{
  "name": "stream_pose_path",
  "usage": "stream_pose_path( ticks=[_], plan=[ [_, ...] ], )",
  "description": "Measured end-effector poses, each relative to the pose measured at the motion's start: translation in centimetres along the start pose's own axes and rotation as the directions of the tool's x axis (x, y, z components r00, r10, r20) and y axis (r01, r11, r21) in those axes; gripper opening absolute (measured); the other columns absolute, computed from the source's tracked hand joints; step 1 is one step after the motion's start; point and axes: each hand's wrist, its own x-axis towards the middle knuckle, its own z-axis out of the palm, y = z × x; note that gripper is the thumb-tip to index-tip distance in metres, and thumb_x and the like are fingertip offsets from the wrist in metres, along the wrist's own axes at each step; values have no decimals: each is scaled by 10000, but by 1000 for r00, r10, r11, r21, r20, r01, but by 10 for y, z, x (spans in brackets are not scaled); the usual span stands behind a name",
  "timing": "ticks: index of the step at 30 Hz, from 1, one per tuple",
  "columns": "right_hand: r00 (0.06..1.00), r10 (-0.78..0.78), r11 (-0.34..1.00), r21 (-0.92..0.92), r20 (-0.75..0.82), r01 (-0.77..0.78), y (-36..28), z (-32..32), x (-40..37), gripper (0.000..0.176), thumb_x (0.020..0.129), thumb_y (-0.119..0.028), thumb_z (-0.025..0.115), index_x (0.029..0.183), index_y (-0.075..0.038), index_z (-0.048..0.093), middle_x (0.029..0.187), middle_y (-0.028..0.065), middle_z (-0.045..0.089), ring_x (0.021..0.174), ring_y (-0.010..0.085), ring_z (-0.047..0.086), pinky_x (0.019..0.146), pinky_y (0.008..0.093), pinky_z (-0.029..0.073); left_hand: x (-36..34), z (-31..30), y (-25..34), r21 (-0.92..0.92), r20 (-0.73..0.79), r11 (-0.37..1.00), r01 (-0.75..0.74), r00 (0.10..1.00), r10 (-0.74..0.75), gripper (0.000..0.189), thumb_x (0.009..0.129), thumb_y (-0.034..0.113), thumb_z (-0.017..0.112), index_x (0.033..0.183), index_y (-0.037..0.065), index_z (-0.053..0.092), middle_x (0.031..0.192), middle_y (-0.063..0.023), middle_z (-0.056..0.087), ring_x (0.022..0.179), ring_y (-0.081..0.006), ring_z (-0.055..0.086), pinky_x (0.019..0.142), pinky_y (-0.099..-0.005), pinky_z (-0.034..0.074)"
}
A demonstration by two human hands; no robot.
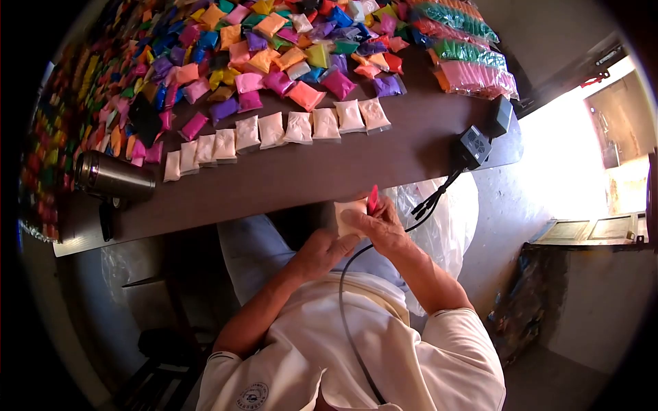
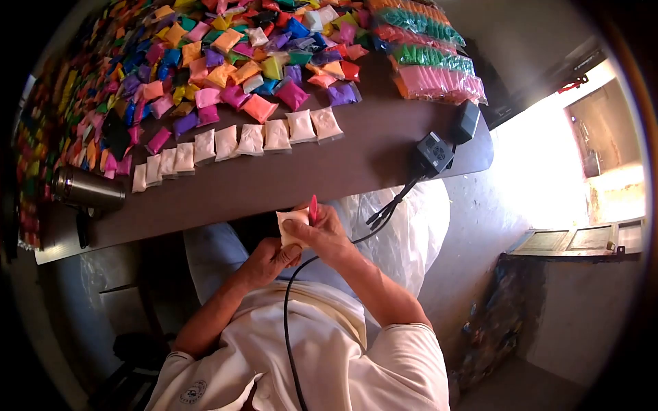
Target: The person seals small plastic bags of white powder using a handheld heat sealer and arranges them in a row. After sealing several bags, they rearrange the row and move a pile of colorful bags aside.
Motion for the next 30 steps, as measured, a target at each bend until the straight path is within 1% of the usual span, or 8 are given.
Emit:
stream_pose_path(
  ticks=[5,7,10,14,19,26,28,30],
  plan=[
    [998,45,997,62,37,-48,-12,-2,-3,283,866,-210,651,979,41,583,730,84,636,591,160,638,504,290,545,-2,-2,14,-17,-76,1000,-6,997,5,469,952,434,480,750,14,535,660,-17,508,628,-106,461,579,-273,390],
    [994,111,980,-169,11,-107,-5,-12,-2,262,879,-201,631,960,44,581,732,87,637,599,161,642,506,291,548,-1,-6,19,-103,-87,993,50,994,-59,469,958,425,472,752,7,531,646,-23,505,623,-110,471,576,-272,393],
    [999,41,974,-222,5,-39,1,-13,-3,244,887,-212,620,935,26,595,734,73,642,572,146,631,472,247,492,1,-7,6,-7,-44,995,95,995,-95,480,959,429,465,740,6,523,634,-25,501,619,-115,476,572,-271,395],
    [997,-65,997,38,31,64,-4,4,-7,251,885,-235,623,920,13,605,728,71,644,555,151,630,466,239,467,-1,1,4,4,-37,1000,-9,999,9,484,958,432,464,731,8,515,624,-24,491,622,-119,483,566,-270,394],
    [997,71,997,-44,38,-70,-14,-4,-5,243,882,-197,625,914,38,574,705,112,643,570,197,653,476,286,532,-2,-2,10,-44,-82,999,17,996,-20,480,967,417,455,704,17,500,602,-18,466,599,-120,478,541,-260,381],
    [998,59,991,-118,-3,-59,-18,11,0,247,871,-189,635,943,37,570,712,96,643,559,175,638,458,269,517,4,-2,6,-116,-67,990,77,994,-86,492,972,407,448,667,22,486,596,-16,471,591,-116,475,532,-258,378],
    [998,-58,982,-183,-24,53,-10,13,2,225,870,-146,612,973,49,571,740,93,645,564,169,633,453,267,514,0,-1,-1,-92,-23,996,11,1000,-13,495,972,408,444,666,20,483,594,-20,475,592,-117,474,534,-262,382],
    [999,11,980,-199,-43,-19,-22,19,0,218,866,-134,603,981,48,573,751,94,646,577,170,638,464,274,522,-3,-1,9,-124,-52,992,4,999,-11,499,972,411,443,658,24,472,598,-23,477,595,-118,475,538,-265,386]
  ],
)
